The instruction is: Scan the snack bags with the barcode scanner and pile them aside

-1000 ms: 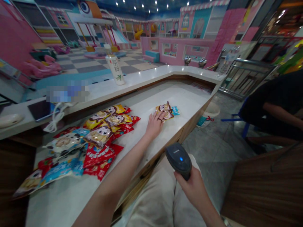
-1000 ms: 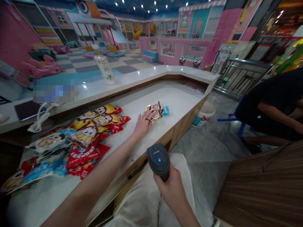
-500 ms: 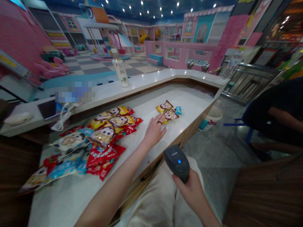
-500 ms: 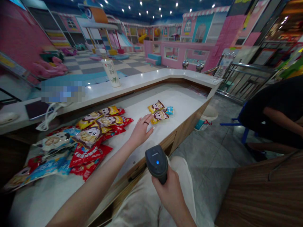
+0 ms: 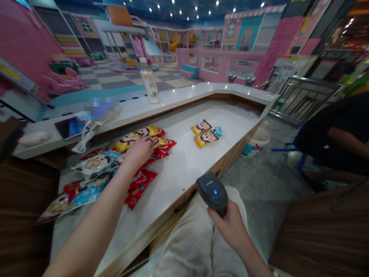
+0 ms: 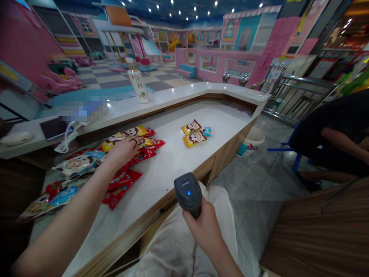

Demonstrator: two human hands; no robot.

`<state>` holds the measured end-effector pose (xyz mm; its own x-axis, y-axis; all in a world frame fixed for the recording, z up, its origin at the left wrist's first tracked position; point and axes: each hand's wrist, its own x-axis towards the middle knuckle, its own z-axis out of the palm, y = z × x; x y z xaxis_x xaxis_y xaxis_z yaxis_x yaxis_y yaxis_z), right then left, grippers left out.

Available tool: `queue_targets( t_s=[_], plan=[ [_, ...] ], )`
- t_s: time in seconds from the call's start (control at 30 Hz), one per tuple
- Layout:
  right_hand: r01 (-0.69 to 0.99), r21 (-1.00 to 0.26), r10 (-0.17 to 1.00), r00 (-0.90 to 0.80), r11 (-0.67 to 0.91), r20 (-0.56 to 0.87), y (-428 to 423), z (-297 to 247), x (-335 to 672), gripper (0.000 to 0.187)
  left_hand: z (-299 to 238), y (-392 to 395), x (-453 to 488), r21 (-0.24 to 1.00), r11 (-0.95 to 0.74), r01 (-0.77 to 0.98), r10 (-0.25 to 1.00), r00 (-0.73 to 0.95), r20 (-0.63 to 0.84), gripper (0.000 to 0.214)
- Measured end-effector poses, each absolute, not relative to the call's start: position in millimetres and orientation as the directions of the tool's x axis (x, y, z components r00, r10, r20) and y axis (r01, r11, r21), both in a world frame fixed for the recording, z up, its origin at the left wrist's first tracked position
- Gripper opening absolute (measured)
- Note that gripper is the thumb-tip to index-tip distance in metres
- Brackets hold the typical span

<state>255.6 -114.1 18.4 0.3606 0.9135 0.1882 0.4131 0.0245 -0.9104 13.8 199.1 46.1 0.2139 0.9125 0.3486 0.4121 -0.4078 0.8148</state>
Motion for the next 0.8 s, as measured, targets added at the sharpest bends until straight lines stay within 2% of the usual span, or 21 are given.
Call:
queue_targets(
  t_s=[0.1, 0.17, 0.27, 0.37, 0.5, 0.8],
  plan=[
    [0.415, -0.909, 0.913, 0.360, 0.029, 0.193, -114, 22, 256, 0.013, 56, 180, 26, 0.892, -0.387, 0.233, 0.922, 0.097, 0.375, 0.034],
    [0.414, -0.910, 0.916, 0.355, 0.028, 0.189, -114, 23, 256, 0.014, 56, 161, 41, 0.929, -0.345, 0.136, 0.939, 0.039, 0.343, 0.032],
    [0.414, -0.910, 0.921, 0.349, 0.016, 0.174, -113, 22, 256, 0.015, 43, 131, 69, 0.986, -0.098, -0.136, 0.995, 0.009, 0.100, 0.024],
    [0.416, -0.909, 0.919, 0.350, 0.021, 0.181, -111, 21, 257, 0.014, 19, 106, 93, 0.891, 0.203, -0.406, 0.979, 0.114, -0.171, 0.022],
    [0.413, -0.910, 0.913, 0.357, 0.035, 0.197, -106, 20, 256, 0.015, -11, 88, 110, 0.803, 0.345, -0.487, 0.939, 0.184, -0.292, 0.024],
    [0.404, -0.915, 0.942, 0.300, 0.016, 0.149, -98, 14, 243, 0.017, -20, 82, 115, 0.721, 0.346, -0.600, 0.938, 0.248, -0.244, 0.034]
  ],
)
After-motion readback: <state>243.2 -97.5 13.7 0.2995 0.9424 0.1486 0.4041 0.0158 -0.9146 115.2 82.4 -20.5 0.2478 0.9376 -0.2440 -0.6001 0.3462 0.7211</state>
